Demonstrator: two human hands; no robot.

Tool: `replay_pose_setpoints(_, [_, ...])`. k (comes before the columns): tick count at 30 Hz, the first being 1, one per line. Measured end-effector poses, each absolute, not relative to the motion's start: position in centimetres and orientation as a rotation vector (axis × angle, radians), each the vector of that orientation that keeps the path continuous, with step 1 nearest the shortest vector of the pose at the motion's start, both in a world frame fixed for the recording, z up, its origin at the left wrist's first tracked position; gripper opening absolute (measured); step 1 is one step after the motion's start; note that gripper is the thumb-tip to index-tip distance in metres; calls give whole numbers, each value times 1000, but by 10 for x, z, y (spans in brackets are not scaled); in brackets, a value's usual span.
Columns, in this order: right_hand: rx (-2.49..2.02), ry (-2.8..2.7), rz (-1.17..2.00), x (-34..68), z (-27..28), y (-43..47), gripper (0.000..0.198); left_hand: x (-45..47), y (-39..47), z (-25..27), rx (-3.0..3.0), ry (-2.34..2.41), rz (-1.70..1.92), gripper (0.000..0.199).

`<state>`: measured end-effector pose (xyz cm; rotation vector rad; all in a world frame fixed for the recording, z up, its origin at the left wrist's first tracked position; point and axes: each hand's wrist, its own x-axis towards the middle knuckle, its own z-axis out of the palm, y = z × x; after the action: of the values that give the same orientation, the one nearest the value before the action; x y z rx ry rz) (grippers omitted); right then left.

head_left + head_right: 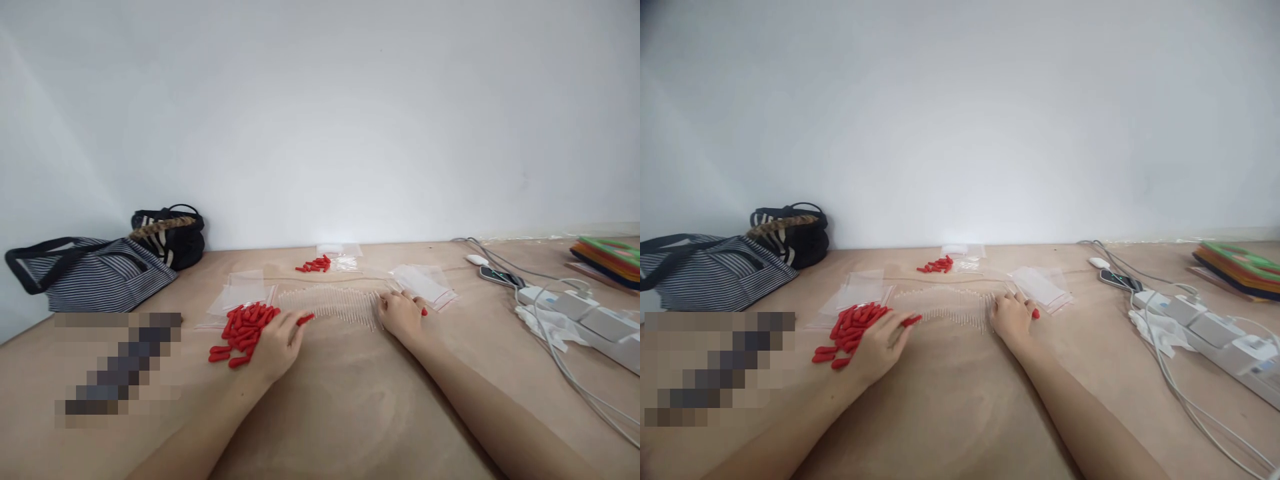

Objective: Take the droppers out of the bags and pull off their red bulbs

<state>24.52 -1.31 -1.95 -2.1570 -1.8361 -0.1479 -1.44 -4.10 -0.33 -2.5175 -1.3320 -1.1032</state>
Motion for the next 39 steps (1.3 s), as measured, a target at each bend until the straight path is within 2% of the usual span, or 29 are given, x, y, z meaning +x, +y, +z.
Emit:
replay_pose_setpoints(7, [-2228,-1769,-203,266,-14,-21,31,-84,-21,31,-2065,-2021,-874,22])
replay_pose_setpoints(14, [-2238,-1742,-18,272,-16,-21,29,-112,-8,25,-2002,-2230,-700,27])
replay_pose_setpoints(19, [-2172,-1751,19,268,-16,-20,30,-110,-6,19,-1919,-1862,-896,31])
replay_pose_setpoints(24, [-2199,-1644,-1,289,-15,-13,32,-73,-18,14,-2040,-1374,-1128,23])
replay_pose_setpoints(31, [-2278,-1596,-32,307,-19,-11,23,-23,-43,-6,-2569,-1031,-1010,13])
replay_pose_setpoints(39, [-2285,-1571,-51,303,-23,-6,25,-19,-45,-12,-2774,-1021,-954,13])
